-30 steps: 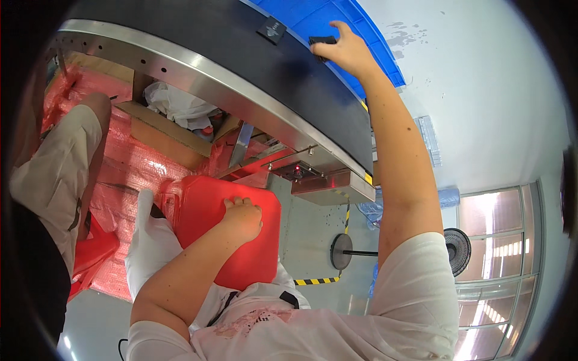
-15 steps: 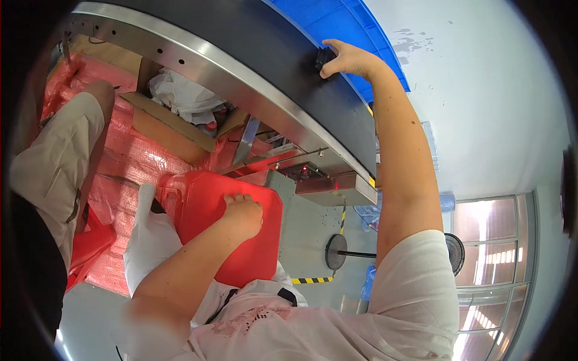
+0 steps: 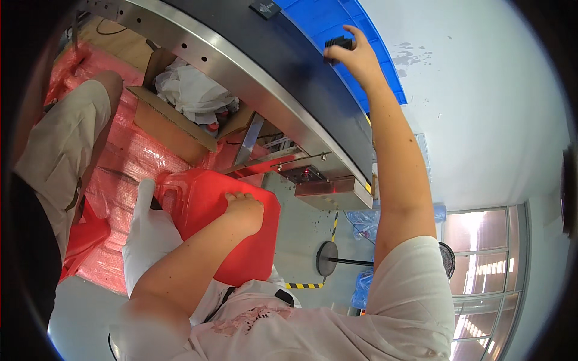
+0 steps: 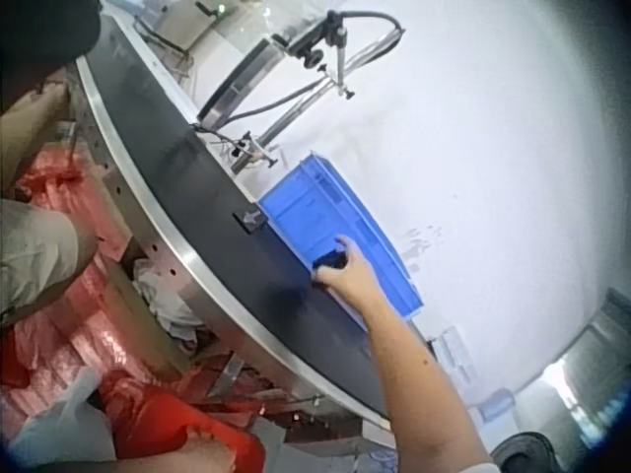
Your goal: The person assembles a black plastic electronic component by inserting small black rectangular parts into a tray. They place the tray on a red stool, insert the parts by hand, and then place the completed tray onto a nearby table. The process is repeated with multiple trays.
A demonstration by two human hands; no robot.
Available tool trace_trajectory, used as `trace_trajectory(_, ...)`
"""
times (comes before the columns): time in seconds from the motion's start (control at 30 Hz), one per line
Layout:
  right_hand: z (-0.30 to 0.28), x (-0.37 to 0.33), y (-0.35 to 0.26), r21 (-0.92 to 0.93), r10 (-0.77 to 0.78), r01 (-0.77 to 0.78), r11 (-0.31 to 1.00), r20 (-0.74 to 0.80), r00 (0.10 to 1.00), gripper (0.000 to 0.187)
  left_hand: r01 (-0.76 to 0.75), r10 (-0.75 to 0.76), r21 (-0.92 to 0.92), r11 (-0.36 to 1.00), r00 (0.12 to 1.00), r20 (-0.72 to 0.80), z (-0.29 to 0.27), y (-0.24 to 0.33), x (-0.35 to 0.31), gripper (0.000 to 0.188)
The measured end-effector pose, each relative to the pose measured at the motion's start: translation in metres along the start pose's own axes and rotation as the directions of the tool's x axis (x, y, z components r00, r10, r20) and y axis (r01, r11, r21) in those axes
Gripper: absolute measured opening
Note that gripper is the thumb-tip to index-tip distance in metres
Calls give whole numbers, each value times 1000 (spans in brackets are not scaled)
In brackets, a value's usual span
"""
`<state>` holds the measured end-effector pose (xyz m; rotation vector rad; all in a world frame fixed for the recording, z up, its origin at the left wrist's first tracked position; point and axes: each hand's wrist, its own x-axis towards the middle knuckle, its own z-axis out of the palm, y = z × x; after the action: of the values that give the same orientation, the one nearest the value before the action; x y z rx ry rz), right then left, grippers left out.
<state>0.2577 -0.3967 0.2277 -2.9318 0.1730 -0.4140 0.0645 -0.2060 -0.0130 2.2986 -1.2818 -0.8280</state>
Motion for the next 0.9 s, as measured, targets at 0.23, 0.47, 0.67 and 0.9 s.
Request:
trace_trajectory(0.23,43,-36,-30,467,26,11,884,-73,997,69,20,-20,3,1000,999,-27,-3,-4,-1,42)
trace_trajectory(0.47,4,7,-12,-37,-60,65,997,141,988,91,20,-18,-29,999,997,76,-9,-2,0,45)
trace_trajectory(0.67,2,15,-15,-100,-113,144,984,270,956,91,29,-23,-52,998,993,112,-11,-3,0,47)
trace_trajectory(0.9,-1,10,12,-133,109,-50,990,490,865,98,33,-28,-36,999,991,128,-9,-3,-1,46)
